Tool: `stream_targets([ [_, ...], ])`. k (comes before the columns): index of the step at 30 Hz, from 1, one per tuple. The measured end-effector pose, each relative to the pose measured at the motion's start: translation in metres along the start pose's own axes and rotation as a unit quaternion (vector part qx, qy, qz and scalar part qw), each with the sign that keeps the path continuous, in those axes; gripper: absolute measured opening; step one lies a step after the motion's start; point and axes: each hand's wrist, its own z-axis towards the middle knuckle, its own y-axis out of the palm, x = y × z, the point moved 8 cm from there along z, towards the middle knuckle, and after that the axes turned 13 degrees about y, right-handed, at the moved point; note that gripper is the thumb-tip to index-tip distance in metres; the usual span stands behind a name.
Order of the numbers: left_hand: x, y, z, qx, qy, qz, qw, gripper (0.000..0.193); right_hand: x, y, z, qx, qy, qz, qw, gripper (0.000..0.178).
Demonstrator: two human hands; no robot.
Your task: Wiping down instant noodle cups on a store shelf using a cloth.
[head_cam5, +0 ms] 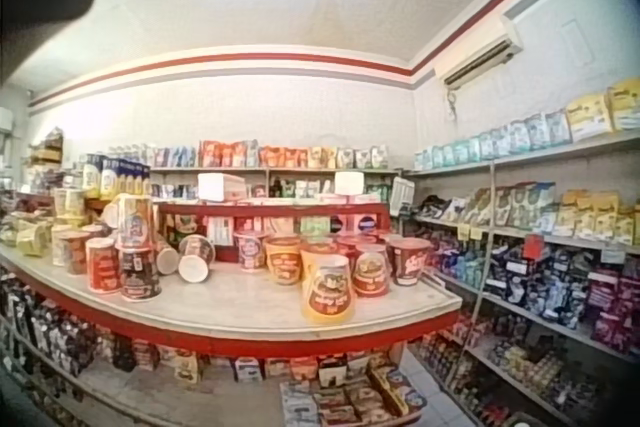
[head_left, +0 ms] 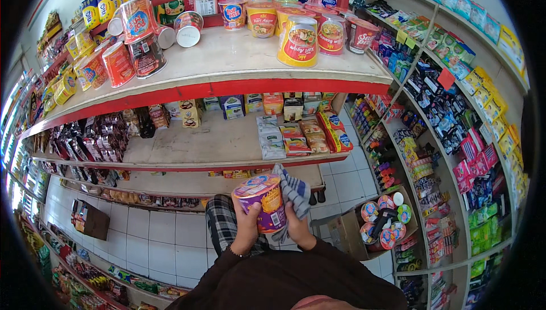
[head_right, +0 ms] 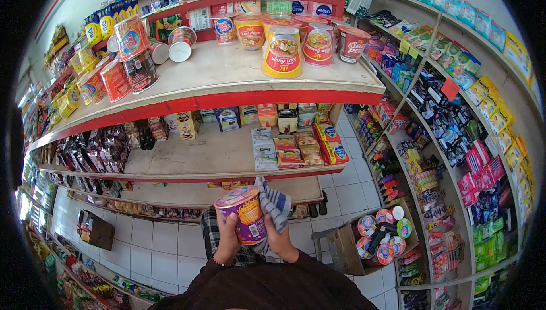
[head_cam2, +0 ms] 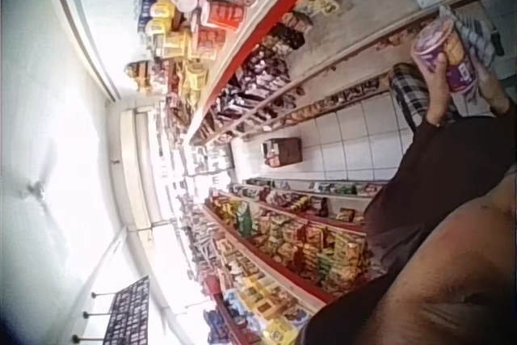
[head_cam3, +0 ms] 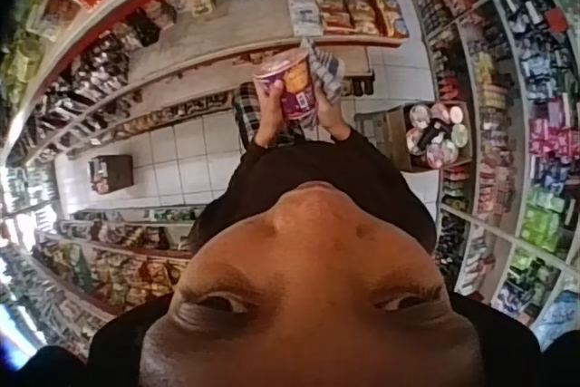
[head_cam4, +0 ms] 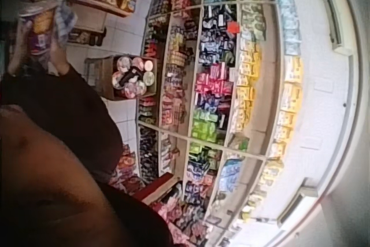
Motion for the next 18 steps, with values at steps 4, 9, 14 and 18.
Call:
stream_targets([
  [4,-0.006,-0.002,0.0,0.012,-0.018,-0.044,0.999,0.064,-0.022,0.012,-0.015,0.0,-0.132,-0.049,0.99,0.04],
  [9,-0.014,-0.005,-0.003,0.011,-0.037,-0.018,0.999,0.065,0.013,-0.002,-0.003,0.002,0.077,0.024,0.997,0.039],
  [14,-0.006,-0.007,-0.001,0.037,-0.003,-0.061,0.997,0.064,-0.034,0.018,-0.025,-0.016,-0.255,-0.295,0.921,0.047],
  [18,-0.005,-0.006,-0.003,0.025,-0.025,-0.017,0.999,0.06,-0.031,0.032,-0.045,-0.02,-0.381,-0.394,0.836,0.047],
])
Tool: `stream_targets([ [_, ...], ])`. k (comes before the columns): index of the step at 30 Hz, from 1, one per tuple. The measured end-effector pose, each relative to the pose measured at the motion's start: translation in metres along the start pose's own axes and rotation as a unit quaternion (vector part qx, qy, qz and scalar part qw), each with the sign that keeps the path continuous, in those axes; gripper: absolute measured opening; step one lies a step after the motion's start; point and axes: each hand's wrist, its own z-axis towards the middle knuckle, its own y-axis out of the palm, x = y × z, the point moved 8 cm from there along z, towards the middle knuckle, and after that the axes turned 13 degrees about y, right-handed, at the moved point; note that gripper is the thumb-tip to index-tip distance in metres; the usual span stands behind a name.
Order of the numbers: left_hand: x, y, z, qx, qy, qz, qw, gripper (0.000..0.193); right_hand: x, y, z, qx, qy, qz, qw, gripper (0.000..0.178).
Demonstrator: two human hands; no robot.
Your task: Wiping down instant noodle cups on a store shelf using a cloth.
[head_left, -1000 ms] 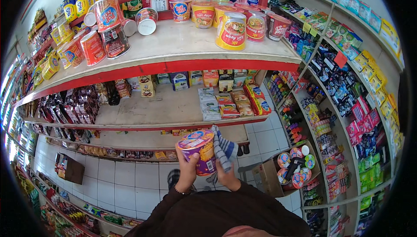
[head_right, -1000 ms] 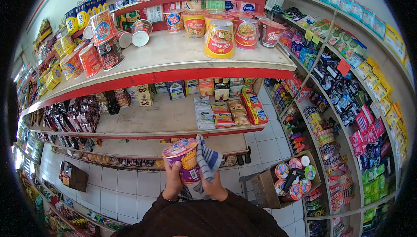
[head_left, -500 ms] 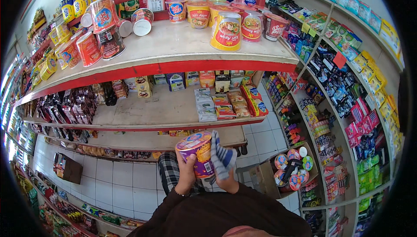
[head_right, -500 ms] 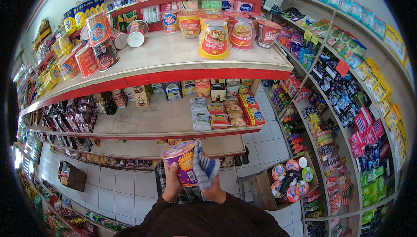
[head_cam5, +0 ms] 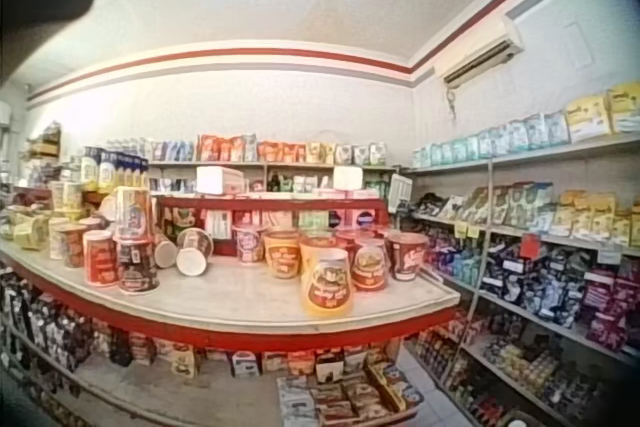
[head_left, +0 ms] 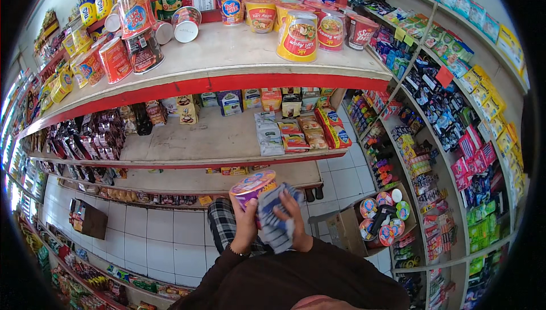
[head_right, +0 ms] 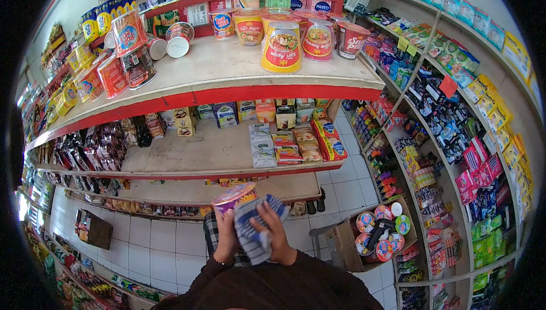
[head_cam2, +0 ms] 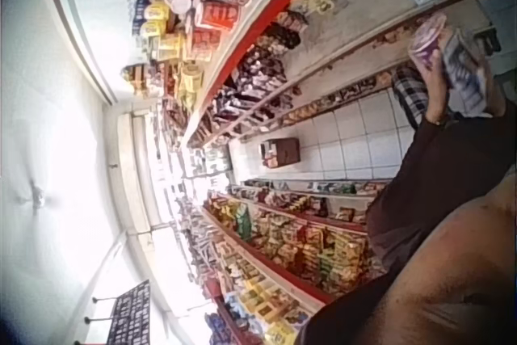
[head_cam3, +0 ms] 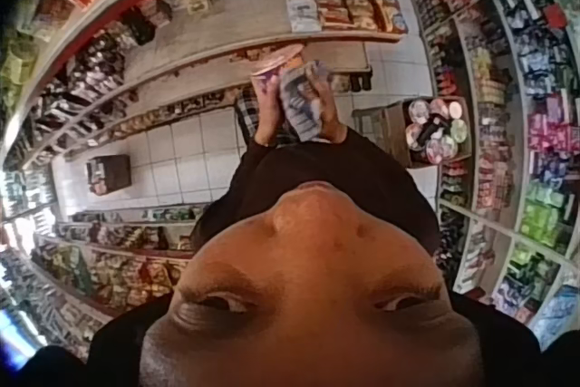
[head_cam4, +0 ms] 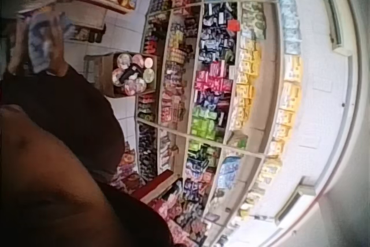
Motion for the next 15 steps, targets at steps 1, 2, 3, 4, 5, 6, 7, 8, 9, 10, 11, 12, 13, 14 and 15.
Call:
stream_targets([
  [1,-0.002,0.002,-0.002,-0.003,0.006,0.002,1.0,0.058,0.028,0.001,0.004,0.032,0.197,0.236,0.951,0.043],
  [2,-0.005,0.004,-0.004,-0.005,0.005,0.001,1.0,0.058,0.054,0.015,-0.007,0.062,0.375,0.449,0.809,0.04],
  [3,-0.006,0.006,-0.004,-0.014,0.013,0.013,1.0,0.058,0.041,-0.002,0.001,0.002,0.251,0.229,0.941,0.036],
  [4,-0.007,0.006,-0.004,-0.023,0.021,0.025,0.999,0.058,0.041,-0.001,-0.002,0.0,0.25,0.23,0.941,0.036],
  [5,-0.007,0.004,-0.005,-0.023,0.014,0.03,0.999,0.057,0.046,0.001,-0.004,0.007,0.284,0.257,0.924,0.035],
  [6,-0.005,0.006,-0.004,-0.024,0.014,0.03,0.999,0.057,0.051,0.002,-0.006,0.016,0.318,0.281,0.905,0.034],
  [7,0.0,0.007,-0.003,-0.004,0.019,0.001,1.0,0.057,0.032,-0.003,0.0,0.009,0.224,0.238,0.945,0.036],
  [8,0.004,0.007,-0.001,0.017,0.024,-0.028,0.999,0.057,0.032,-0.004,0.0,0.009,0.224,0.238,0.945,0.036],
  [9,0.008,0.007,0.001,0.021,0.023,-0.036,0.999,0.057,0.02,-0.008,0.0,0.004,0.147,0.129,0.981,0.038],
  [10,0.009,0.007,0.004,0.021,0.023,-0.036,0.999,0.057,0.008,-0.008,-0.001,-0.003,0.068,0.017,0.998,0.04],
  [11,0.01,0.007,0.005,0.02,0.023,-0.014,0.999,0.057,0.006,-0.008,-0.002,-0.014,0.041,0.005,0.999,0.045],
  [12,0.011,0.007,0.006,0.02,0.023,0.007,1.0,0.057,0.006,-0.003,-0.004,-0.013,0.041,0.006,0.999,0.045],
  [13,0.006,0.008,0.005,0.003,0.03,0.02,0.999,0.059,0.031,-0.002,-0.008,0.032,0.188,0.299,0.935,0.043],
  [14,-0.002,0.008,0.003,-0.042,0.035,0.035,0.998,0.06,0.055,0.011,-0.019,0.073,0.313,0.559,0.764,0.042],
  [15,-0.008,0.006,-0.003,-0.045,0.027,0.026,0.998,0.061,0.063,0.011,-0.006,0.068,0.388,0.507,0.767,0.045],
])
